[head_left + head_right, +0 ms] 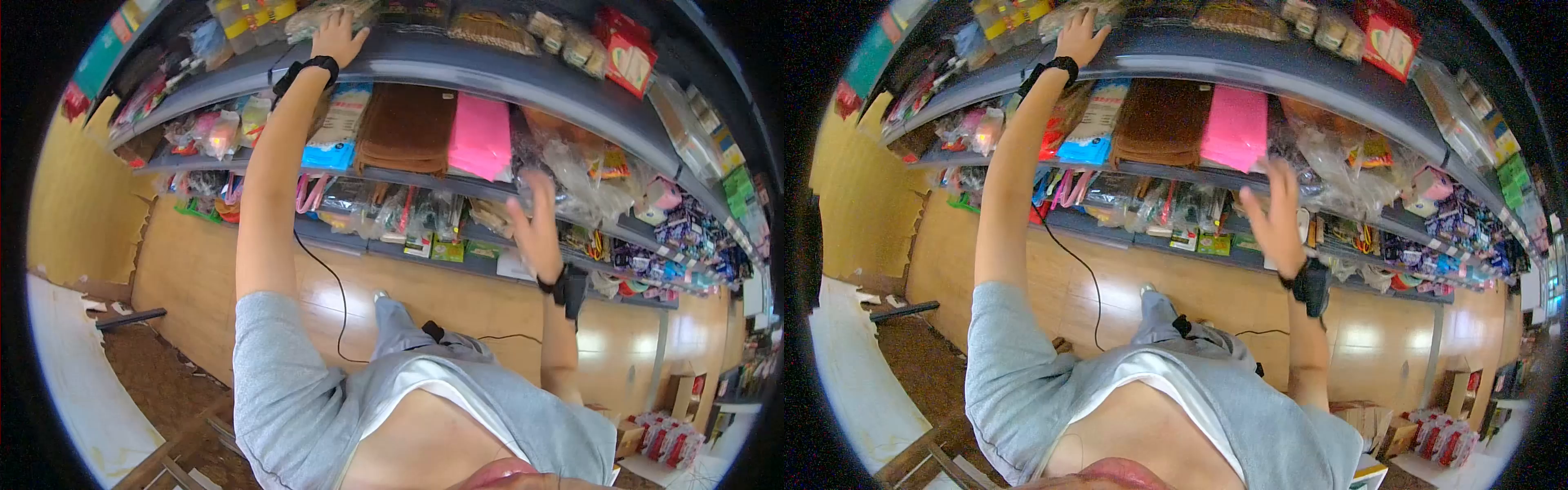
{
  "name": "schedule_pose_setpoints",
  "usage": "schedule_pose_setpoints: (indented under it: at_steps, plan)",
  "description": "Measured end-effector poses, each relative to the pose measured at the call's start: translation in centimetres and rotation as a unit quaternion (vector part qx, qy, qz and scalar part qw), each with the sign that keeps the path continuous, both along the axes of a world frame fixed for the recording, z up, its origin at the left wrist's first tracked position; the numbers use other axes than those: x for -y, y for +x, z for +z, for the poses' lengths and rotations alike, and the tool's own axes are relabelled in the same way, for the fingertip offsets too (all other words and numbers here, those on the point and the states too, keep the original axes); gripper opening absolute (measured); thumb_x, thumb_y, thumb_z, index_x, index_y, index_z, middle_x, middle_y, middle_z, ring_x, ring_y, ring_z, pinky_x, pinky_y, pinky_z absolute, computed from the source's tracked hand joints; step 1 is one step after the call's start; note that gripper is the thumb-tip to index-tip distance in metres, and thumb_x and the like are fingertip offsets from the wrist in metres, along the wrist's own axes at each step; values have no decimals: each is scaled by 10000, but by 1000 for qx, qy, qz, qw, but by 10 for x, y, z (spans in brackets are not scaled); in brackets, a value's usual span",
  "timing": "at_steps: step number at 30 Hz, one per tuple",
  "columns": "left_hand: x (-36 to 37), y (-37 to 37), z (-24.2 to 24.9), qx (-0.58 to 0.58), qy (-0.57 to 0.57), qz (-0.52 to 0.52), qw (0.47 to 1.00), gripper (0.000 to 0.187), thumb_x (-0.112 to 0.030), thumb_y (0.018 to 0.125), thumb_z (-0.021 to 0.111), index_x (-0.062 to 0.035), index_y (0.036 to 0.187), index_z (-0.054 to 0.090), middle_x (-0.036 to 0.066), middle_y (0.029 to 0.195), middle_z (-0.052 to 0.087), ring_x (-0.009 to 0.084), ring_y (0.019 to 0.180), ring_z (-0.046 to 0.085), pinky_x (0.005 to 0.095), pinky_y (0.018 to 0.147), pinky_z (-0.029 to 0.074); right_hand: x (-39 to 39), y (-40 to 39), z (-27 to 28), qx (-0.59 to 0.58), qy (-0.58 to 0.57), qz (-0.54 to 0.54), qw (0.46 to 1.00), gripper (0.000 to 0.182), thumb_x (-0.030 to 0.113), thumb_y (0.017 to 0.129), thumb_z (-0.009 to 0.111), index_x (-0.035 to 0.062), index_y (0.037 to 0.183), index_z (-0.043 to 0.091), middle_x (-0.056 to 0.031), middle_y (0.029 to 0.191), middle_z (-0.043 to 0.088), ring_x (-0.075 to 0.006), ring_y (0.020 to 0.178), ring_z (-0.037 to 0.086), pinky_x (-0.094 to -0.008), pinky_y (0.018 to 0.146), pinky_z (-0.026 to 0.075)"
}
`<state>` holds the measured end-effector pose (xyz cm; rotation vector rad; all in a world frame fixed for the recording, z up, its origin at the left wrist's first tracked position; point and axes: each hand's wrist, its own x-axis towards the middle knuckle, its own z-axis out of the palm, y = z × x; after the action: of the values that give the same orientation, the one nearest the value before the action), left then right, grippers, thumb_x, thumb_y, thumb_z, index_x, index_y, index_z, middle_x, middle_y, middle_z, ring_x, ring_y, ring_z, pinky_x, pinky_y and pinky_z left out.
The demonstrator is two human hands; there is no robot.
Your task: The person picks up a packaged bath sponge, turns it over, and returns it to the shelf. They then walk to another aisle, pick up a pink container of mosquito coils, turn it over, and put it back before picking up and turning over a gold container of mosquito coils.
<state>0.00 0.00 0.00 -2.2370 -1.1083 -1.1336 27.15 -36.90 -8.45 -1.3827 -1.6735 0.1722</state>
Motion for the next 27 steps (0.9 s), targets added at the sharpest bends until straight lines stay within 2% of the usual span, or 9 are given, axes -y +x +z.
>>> schedule_pose_setpoints:
  at_steps: [2,3,8,12,14,19,22,24,27]
  plan:
    - [10,5,-2,-33,39,120,991,508,-418,790,424,-97,1182,404,114,1188,408,293,1110,356,453,888,284,-20,7,28,51,92,-67,992,440,276,794,528,20,1131,411,-193,1167,365,-335,1125,318,-401,958,233]
    - [22,14,-10,-24,-6,125,992,481,-400,773,440,-81,1132,441,105,1151,430,280,1071,382,449,860,299,-25,21,35,51,84,-73,992,440,276,794,528,20,1131,411,-193,1167,365,-335,1125,318,-401,958,233]
    - [17,17,-9,23,45,96,994,447,-371,753,453,-85,1097,463,89,1107,456,266,1036,402,439,841,314,-95,63,83,180,249,-192,932,396,272,784,528,17,1076,451,-191,1108,407,-344,1032,383,-417,884,294]
    - [23,17,-7,37,26,83,996,437,-353,739,467,-84,1083,470,88,1055,483,261,1023,414,405,830,333,-149,100,104,209,286,-250,901,385,304,792,504,25,1055,469,-190,1093,422,-349,1005,407,-428,854,315]
    - [28,17,-5,34,25,81,996,427,-349,739,469,-82,1072,473,85,1044,491,263,1018,417,404,822,338,-167,118,107,264,225,-321,881,431,357,786,492,24,1058,465,-210,1094,414,-363,1002,414,-448,826,337]
    - [28,16,-7,23,17,89,996,401,-341,737,476,-80,1040,483,81,1020,509,266,997,431,400,802,349,-193,141,83,253,77,-332,906,570,463,734,519,14,1077,445,-261,1135,363,-403,1045,374,-492,818,344]
    - [27,16,-5,30,22,86,996,394,-340,732,476,-80,1029,489,82,1014,512,268,989,436,401,801,351,-200,141,84,268,74,-339,899,628,509,708,523,24,1099,441,-254,1211,314,-411,1114,309,-519,854,307]
    - [28,16,-6,28,18,92,995,389,-338,729,477,-80,1019,496,81,994,522,268,983,439,399,798,354,-200,141,82,226,0,-329,917,692,551,688,517,43,1148,422,-238,1276,256,-400,1185,223,-546,897,247]
    - [31,17,-5,38,12,80,996,381,-338,725,477,-83,1007,505,78,976,531,267,977,442,399,795,357,-202,145,82,205,-36,-309,928,734,581,678,501,66,1191,399,-230,1293,237,-391,1213,172,-581,913,181]
